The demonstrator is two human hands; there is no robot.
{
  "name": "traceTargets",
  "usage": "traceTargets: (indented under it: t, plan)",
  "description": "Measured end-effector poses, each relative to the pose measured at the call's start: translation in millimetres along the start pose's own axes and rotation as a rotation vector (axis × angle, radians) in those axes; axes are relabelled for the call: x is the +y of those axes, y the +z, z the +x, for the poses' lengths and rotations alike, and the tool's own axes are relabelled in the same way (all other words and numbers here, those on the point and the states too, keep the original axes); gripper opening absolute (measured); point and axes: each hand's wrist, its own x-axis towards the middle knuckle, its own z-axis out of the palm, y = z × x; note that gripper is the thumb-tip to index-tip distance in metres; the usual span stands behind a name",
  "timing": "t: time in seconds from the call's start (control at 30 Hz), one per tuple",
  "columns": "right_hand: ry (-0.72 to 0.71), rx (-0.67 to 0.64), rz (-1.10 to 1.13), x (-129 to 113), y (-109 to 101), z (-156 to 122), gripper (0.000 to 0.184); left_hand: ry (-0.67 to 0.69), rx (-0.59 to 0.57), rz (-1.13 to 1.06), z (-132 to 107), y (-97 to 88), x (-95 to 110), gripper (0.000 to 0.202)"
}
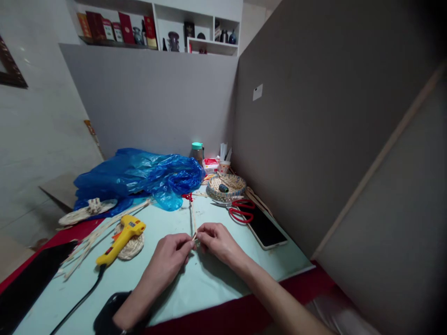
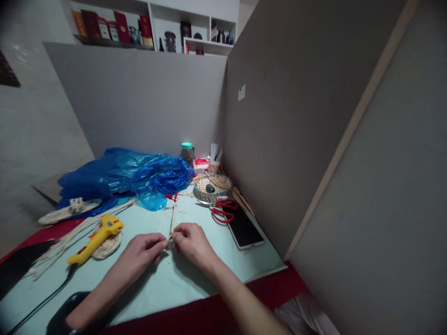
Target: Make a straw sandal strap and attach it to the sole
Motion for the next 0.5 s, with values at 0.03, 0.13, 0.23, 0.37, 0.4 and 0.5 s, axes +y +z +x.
traceTargets:
  t: [0.03,0.13,0.23,0.37,0.4,0.5]
  plan:
    - [0.004,0.01,0.006,0.5,0.1,-0.1,0.027,0.024,0.04,0.07,-4.5,0.2,4.0,0.029]
    - [0.016,0.007,0.061,4.1,1.5,0.9,0.027,0.066,0.133,0.243,-16.6,7.1,16.4,0.021]
    - [0.055,-0.025,0.162,8.9,1.8,3.2,0.027,0.079,0.154,0.361,-21.4,22.3,25.6,0.011]
    - [0.098,-0.073,0.293,7.4,-3.8,2.6,0.025,0.103,0.127,0.44,-20.1,39.8,30.3,0.027]
    - [0.099,-0.079,0.315,5.5,-5.5,1.6,0.024,0.11,0.118,0.445,-20.1,41.3,30.2,0.03]
    - [0.088,-0.079,0.346,0.3,-8.4,-1.7,0.023,0.135,0.095,0.424,-21.8,37.1,28.0,0.018]
